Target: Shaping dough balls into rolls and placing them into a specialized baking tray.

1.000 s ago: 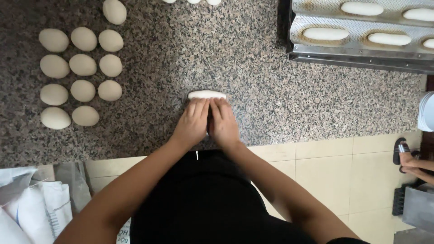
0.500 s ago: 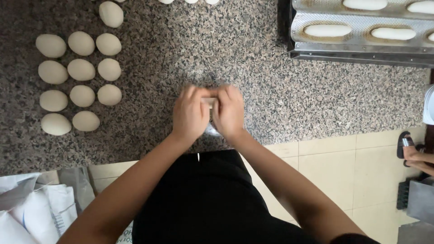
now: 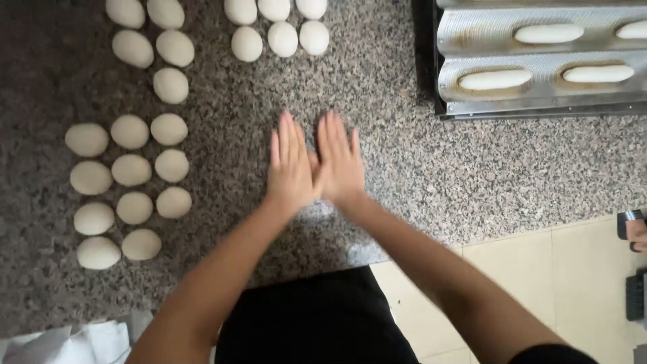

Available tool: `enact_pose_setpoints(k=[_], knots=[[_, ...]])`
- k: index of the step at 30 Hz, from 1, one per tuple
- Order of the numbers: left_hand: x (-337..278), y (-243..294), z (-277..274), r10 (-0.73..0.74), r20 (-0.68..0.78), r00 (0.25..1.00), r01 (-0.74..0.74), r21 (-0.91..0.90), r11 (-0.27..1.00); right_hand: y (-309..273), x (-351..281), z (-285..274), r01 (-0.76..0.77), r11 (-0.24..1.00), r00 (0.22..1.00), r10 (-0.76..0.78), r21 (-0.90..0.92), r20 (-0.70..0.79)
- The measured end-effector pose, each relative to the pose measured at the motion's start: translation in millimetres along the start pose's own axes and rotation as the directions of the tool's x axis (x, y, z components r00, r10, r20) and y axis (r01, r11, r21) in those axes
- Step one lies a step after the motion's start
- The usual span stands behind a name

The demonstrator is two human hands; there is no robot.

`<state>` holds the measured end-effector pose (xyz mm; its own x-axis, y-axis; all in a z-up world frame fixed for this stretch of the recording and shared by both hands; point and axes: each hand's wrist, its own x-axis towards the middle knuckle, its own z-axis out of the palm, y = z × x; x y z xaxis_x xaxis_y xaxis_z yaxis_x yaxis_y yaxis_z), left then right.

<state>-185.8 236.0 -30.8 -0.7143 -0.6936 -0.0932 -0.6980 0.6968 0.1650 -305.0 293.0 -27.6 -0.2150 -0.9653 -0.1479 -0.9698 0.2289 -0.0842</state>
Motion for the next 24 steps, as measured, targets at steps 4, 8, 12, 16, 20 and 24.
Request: enact_pose_setpoints(k=[4, 8, 12, 16, 20, 24], knots=[[38.3, -3.6, -32.9, -0.084, 0.055, 0.995, 0.087, -0.062, 0.994, 5.1, 27.9, -24.2, -0.022, 0.999, 1.000, 0.022, -0.032, 0.016], [-63.9, 16.1, -20.4, 0.258, 0.007, 0.966, -0.249, -0.230, 0.941, -16.7, -63.5, -49.2, 0.097, 0.993, 0.936, -0.070, -0.063, 0.345], [-81.2, 20.7, -7.4, 0.303, -0.149, 0.941, -0.336, -0.334, 0.880, -2.5, -107.2, 5.6, 0.181, 0.983, 0.932, -0.179, 0.022, 0.316], [42.0, 0.2, -41.0, 0.137, 0.202, 0.970, -0.195, 0.302, 0.933, 8.5, 32.3, -52.9, 0.049, 0.996, 0.983, -0.035, -0.073, 0.179], [45.0, -2.8, -42.6, 0.126, 0.151, 0.981, -0.124, -0.020, 0.992, 17.3, 23.4, -23.2, 0.033, 0.998, 0.999, -0.031, 0.062, -0.026], [-79.2, 20.1, -12.1, 0.452, -0.278, 0.848, -0.504, -0.157, 0.849, -0.9, -111.3, 3.2, 0.290, 0.956, 0.957, -0.289, -0.042, 0.020]])
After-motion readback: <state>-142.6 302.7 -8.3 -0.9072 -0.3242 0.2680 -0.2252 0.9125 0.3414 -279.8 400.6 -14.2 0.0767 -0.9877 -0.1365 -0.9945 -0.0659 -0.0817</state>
